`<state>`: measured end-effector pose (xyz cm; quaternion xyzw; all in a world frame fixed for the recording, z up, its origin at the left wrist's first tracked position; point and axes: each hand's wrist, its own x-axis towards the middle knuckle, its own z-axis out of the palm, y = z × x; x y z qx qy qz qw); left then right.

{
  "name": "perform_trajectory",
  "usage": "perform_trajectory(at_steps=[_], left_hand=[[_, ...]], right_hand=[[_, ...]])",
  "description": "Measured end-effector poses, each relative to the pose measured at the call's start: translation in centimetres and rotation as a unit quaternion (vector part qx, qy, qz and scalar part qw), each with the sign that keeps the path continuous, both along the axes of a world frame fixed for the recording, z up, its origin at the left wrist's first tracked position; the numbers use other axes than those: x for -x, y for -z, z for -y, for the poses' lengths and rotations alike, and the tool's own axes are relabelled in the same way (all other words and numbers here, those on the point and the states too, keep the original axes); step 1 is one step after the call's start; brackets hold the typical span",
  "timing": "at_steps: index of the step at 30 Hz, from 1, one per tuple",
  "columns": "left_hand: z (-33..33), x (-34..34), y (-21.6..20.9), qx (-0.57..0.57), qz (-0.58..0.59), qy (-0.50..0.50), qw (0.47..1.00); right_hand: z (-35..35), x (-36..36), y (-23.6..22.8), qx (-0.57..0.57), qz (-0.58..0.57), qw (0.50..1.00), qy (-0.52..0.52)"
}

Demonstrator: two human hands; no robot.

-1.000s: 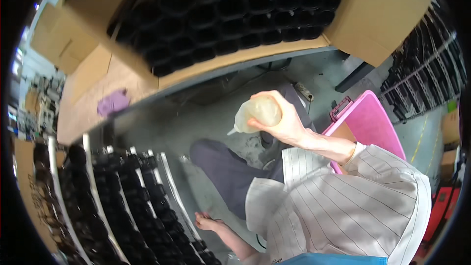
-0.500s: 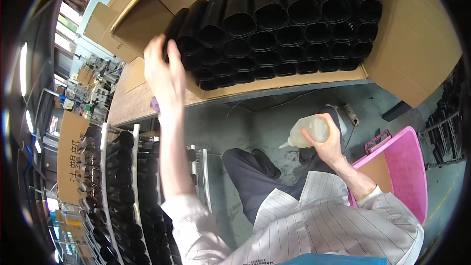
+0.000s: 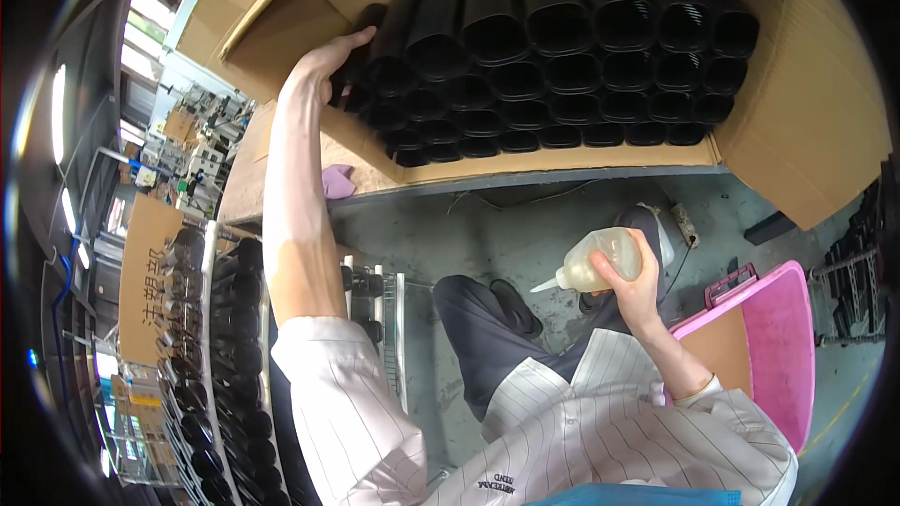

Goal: The recorder is using a squeeze bottle to apply liquid lubricant into the interior of several black cylindrical parts stored in a rack.

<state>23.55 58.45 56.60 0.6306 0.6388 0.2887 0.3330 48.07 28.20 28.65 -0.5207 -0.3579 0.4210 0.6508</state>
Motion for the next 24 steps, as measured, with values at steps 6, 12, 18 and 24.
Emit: perform_trajectory(at_steps=[6,12,18,24], left_hand=[[3.1,2.7,1.0,-0.281,-0.275,-0.133,0.91],[18.5,5.7,12.3,-0.126,0.488,0.016,0.864],[27.1,6.5,29.3,0.099,0.856,0.028,0.506],[29.4,7.5,32.7,0.068,0.767,0.005,0.638]], right_hand=[[0.4,1.2,-2.5,0.023,-0.003,1.0,0.017],[-0.3,-1.1,-1.3,0.049,-0.105,0.992,0.05],[-1.5,-0.2,-1.4,0.028,-0.088,0.995,-0.026],[-0.7,1.0,-1.2,0.028,-0.045,0.998,-0.024]])
